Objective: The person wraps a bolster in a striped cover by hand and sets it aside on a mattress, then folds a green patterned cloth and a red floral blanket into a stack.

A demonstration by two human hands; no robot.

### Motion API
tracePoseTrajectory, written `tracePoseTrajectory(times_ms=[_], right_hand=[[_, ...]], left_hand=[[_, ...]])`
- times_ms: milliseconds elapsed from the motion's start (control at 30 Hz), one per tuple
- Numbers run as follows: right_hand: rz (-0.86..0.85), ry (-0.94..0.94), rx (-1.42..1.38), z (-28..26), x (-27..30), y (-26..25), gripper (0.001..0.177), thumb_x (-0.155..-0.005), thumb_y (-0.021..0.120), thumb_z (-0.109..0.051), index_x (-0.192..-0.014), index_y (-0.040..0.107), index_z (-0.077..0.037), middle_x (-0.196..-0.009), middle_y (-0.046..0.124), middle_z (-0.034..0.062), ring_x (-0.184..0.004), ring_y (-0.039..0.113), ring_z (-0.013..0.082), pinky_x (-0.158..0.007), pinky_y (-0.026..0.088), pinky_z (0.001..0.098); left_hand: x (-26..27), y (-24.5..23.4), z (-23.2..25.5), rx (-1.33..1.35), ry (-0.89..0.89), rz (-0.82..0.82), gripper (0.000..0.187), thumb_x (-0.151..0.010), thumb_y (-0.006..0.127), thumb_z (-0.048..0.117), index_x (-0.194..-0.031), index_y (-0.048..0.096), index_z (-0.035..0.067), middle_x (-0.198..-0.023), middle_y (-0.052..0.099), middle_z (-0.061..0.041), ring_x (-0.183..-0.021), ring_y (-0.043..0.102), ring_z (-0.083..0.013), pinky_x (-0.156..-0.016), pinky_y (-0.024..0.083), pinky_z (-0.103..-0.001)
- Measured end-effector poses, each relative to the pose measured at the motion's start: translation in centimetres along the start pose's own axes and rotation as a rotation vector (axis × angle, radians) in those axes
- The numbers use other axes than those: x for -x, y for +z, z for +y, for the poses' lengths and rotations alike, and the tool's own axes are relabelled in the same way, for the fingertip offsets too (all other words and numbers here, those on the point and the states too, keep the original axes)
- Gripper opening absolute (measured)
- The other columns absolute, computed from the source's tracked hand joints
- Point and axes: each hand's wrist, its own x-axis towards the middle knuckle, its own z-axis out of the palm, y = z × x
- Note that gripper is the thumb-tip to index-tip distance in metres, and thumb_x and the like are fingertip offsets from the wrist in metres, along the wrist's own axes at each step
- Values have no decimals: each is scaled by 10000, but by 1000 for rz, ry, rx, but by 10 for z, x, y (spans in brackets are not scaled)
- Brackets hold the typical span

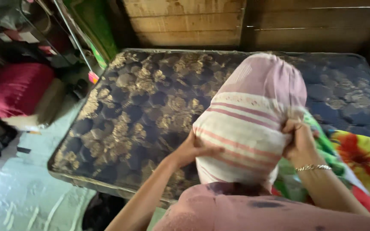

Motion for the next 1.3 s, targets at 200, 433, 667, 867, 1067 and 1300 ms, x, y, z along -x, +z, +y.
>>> tracePoseTrajectory(times_ms=[200,433,667,867,1067,1300], right_hand=[[-133,-258,-42,8,38,111,261,-659,497,-22,-883,618,-77,-1040,709,48,-1050,680,237,-1012,501,449],[-122,-229,-153,1,52,143,195,-920,639,-198,-1102,640,-127,-1104,667,53,-1132,584,237,-1060,474,468],[100,246,110,91,51,129,738,-870,568,-659,-1387,568,-133,-1293,684,131,-1272,580,300,-1061,452,470],[76,335,291,125,11,115,646,-797,698,-469,-1338,612,-127,-1270,659,105,-1199,596,295,-1033,479,536],[260,425,453,141,11,151,644,-688,681,-427,-1304,634,-244,-1298,653,45,-1183,573,278,-950,433,582],[54,224,433,110,-50,192,601,-786,670,-364,-1353,568,-193,-1378,601,92,-1244,577,273,-1018,436,532]], left_hand=[[22,-47,8,-163,111,-11,1377,-606,951,196,-1610,10,137,-1567,345,-71,-1464,319,-186,-1164,345,-396],[-2,-69,32,165,31,62,578,-842,793,295,-1296,658,-36,-1126,764,-123,-1057,734,-232,-973,574,-390],[-27,-80,79,326,-175,123,588,-789,767,299,-1251,610,-29,-1004,712,-162,-865,708,-283,-796,587,-450],[-23,-153,21,41,-79,101,1158,-712,851,313,-1551,112,12,-1483,427,-200,-1385,455,-332,-1155,388,-438],[32,-165,-95,-269,-310,148,1408,-643,972,376,-1601,-24,103,-1588,294,-134,-1468,341,-273,-1193,323,-387],[-16,-149,-69,-17,-37,389,394,-788,872,275,-1073,777,21,-1014,784,-105,-907,719,-187,-825,624,-364]])
